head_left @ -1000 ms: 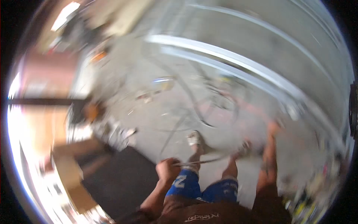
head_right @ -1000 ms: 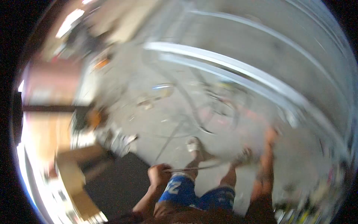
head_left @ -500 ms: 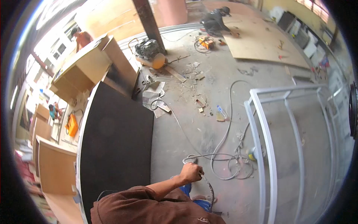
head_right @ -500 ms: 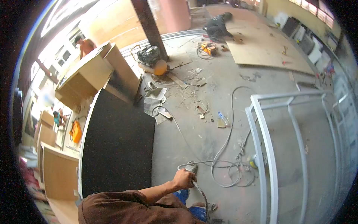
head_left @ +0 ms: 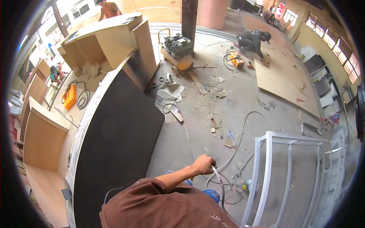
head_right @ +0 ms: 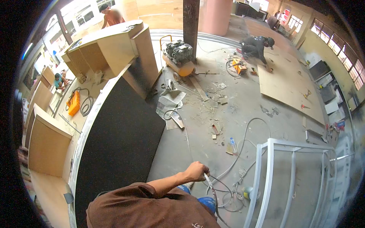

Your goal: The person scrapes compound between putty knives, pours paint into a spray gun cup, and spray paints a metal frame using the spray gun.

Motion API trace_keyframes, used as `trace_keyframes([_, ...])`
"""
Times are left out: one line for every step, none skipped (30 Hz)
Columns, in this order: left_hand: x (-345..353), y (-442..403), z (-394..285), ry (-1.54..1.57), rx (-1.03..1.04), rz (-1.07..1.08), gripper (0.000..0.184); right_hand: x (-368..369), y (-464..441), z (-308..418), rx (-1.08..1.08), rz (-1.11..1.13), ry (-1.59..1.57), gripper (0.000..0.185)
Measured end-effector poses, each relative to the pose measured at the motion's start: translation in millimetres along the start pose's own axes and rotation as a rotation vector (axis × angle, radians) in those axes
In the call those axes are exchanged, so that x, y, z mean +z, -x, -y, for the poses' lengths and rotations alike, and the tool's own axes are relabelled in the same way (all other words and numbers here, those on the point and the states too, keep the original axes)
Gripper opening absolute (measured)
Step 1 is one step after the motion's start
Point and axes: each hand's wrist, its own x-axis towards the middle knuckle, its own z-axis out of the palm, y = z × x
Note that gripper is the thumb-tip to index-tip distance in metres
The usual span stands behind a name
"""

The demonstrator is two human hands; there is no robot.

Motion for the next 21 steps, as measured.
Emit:
trace_keyframes([-13,-6,8,-0.003,-0.013,-0.036,0.016,14,16,21,-0.005,0.031,-0.015,0.051])
trace_keyframes([-30,-15,16,-0.006,-0.024,-0.076,0.015,29,34,40,-0.01,0.061,-0.032,0.052])
trace_keyframes([-43,-19,22,-0.016,-0.033,-0.12,0.015,43,50,57,-0.019,0.088,-0.049,0.053])
trace_keyframes([-52,-25,31,-0.013,-0.038,-0.133,0.015,60,64,74,-0.027,0.118,-0.063,0.054])
trace_keyframes([-62,-31,40,-0.021,-0.078,-0.165,0.015,76,81,92,-0.038,0.147,-0.077,0.055])
trace_keyframes([-71,-36,49,-0.032,-0.119,-0.194,0.015,90,96,106,-0.041,0.178,-0.088,0.056])
trace_keyframes([-79,-40,59,-0.033,-0.127,-0.198,0.015,104,113,119,-0.044,0.206,-0.096,0.057])
trace_keyframes([-85,-45,68,-0.035,-0.137,-0.217,0.015,119,130,134,-0.046,0.231,-0.107,0.058])
trace_keyframes([-91,-51,77,-0.036,-0.147,-0.24,0.015,134,148,149,-0.051,0.257,-0.117,0.059])
trace_keyframes([-98,-58,85,-0.039,-0.155,-0.262,0.016,148,166,162,-0.054,0.275,-0.124,0.06])
trace_keyframes([-104,-65,93,-0.041,-0.161,-0.269,0.016,163,183,176,-0.053,0.29,-0.136,0.061])
trace_keyframes([-111,-73,102,-0.008,-0.154,-0.318,0.017,178,199,188,-0.053,0.31,-0.147,0.062])
trace_keyframes([-119,-83,112,0.023,-0.144,-0.367,0.02,193,217,200,-0.047,0.326,-0.15,0.063])
trace_keyframes([-128,-95,122,0.017,-0.143,-0.375,0.02,209,235,211,-0.039,0.342,-0.157,0.064])
trace_keyframes([-136,-110,134,-0.022,-0.177,-0.343,0.019,226,253,224,-0.037,0.352,-0.169,0.066])
trace_keyframes([-144,-127,146,-0.057,-0.212,-0.31,0.019,244,271,236,-0.039,0.364,-0.18,0.067])
trace_keyframes([-150,-145,159,-0.08,-0.217,-0.321,0.018,262,286,248,-0.044,0.371,-0.188,0.068])
trace_keyframes([-160,-166,168,-0.075,-0.219,-0.335,0.018,281,304,266,-0.049,0.39,-0.202,0.069])
trace_keyframes([-171,-183,177,-0.049,-0.233,-0.336,0.017,302,323,289,-0.058,0.397,-0.202,0.069])
trace_keyframes([-184,-195,183,-0.028,-0.247,-0.328,0.017,317,343,304,-0.007,0.416,-0.189,0.072])
trace_keyframes([-198,-211,186,-0.026,-0.278,-0.332,0.021,328,362,316,0.052,0.429,-0.174,0.076])
